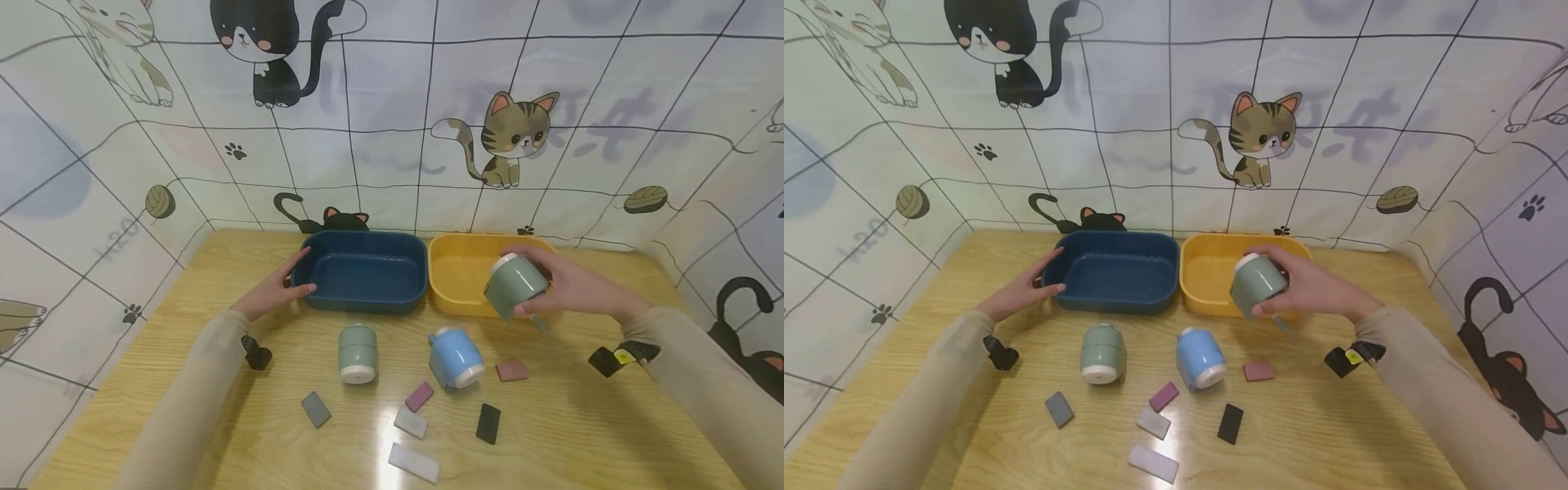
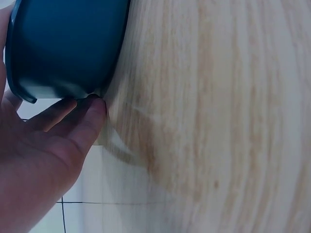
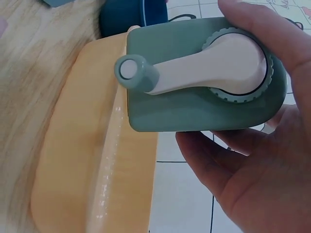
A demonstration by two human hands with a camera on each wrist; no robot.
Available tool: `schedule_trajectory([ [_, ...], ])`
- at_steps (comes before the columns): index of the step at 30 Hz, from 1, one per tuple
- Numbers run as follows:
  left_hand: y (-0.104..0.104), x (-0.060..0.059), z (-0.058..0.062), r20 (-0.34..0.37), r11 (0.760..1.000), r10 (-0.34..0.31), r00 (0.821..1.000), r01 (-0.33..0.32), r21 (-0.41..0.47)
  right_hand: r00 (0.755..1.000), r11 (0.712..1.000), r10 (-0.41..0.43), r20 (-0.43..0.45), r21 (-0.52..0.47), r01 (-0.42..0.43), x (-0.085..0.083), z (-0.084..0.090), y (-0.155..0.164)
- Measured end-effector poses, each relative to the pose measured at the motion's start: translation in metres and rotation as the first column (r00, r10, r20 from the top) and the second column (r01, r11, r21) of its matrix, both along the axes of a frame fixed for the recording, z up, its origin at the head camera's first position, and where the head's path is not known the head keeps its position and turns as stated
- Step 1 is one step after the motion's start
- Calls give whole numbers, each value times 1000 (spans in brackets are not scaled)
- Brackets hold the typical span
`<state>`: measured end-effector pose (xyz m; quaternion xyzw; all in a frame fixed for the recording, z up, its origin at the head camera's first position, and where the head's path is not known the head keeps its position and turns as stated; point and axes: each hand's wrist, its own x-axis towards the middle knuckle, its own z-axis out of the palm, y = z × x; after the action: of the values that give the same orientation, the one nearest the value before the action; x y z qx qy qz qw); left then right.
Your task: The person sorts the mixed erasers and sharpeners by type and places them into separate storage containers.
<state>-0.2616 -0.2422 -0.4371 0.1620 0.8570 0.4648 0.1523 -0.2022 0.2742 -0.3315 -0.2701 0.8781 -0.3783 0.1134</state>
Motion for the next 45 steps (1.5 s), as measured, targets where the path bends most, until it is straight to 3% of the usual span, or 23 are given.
schedule_trajectory([
  [11, 2, 3, 1, -1, 1000, -7, 1000, 7, 2, 1000, 1000, 0, 21, 21, 0, -9, 11, -15],
  [27, -1, 9, 4, -13, 1000, -12, 1000, 12, -2, 995, 994, -96, 40, 60, 93, -27, 9, -22],
  [33, -5, 7, 4, -15, 1000, 6, 1000, -6, 16, 983, 984, -176, 53, 40, 174, -37, 8, -27],
  [45, -2, -6, -6, 0, 999, -11, 1000, 11, 34, 968, 971, -239, 81, 36, 237, -37, -2, -30],
])
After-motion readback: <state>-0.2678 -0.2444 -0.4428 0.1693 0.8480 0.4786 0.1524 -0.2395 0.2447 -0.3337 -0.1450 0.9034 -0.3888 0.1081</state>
